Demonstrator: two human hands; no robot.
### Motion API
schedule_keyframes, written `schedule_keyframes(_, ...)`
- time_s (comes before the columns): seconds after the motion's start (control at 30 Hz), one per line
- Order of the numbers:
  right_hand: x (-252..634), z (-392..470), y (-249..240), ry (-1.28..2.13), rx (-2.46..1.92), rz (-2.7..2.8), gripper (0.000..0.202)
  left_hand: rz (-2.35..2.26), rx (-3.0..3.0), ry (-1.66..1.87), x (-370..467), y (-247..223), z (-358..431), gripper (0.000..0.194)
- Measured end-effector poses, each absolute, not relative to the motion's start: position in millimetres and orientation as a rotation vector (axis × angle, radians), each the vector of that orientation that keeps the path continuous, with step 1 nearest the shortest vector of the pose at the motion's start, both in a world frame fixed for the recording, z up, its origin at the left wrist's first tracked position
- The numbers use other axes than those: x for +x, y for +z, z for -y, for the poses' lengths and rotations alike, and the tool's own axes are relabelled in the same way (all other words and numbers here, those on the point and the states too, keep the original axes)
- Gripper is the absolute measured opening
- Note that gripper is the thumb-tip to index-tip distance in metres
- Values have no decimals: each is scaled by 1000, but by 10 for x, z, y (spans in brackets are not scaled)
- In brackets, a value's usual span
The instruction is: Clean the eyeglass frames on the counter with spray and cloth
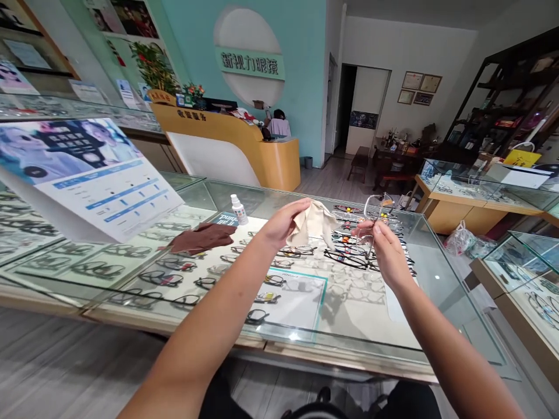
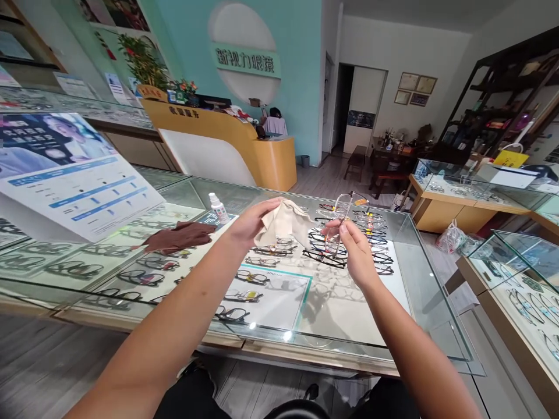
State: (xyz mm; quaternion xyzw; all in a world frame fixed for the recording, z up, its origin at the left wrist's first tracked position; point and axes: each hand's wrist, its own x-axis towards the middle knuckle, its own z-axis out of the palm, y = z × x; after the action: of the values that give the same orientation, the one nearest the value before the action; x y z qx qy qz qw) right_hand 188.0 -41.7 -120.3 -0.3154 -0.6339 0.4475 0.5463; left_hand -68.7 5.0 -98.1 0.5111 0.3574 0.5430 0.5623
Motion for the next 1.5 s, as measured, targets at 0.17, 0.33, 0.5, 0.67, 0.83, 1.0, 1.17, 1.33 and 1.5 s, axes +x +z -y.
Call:
schedule_keyframes(0.17, 1863, 492, -1172, 1021, -720, 1538, 41, -700, 1160, 1119, -396, -1081, 79, 28)
schedule_keyframes(0.33, 1797, 547, -1147, 937, -726, 1619, 44, -599, 1096, 958, -269, -1167, 161, 59)
schedule_keyframes(0.5, 1756, 538, -1172, 990, -745, 1631, 45, -617, 1157, 926, -260, -1171, 216, 58)
schedule_keyframes(0.67, 1774, 497, -1199, 1025, -760, 1585, 44, -681, 1083, 957, -261, -1175, 174, 48)
schedule_keyframes(0.83, 1806, 464, -1200, 992, -843, 1543, 47, -740, 1049, 996, -278, -1197, 112, 58)
schedule_keyframes(1.0, 1835, 439, -1200, 985, -858, 1508, 46, -755, 1089, 989, -311, -1214, 80, 64)
schedule_keyframes(1.17, 1855, 417, -1193, 967, -832, 1489, 43, -736, 1135, 933, -344, -1233, 68, 59)
schedule_keyframes(1.33, 1864, 430, -1155, 946, -787, 1518, 41, -634, 1070, 1065, -382, -1159, 114, 52)
schedule_keyframes(1.5, 1846, 526, -1081, 952, -652, 1604, 38, -610, 1039, 1083, -395, -1088, 173, 55)
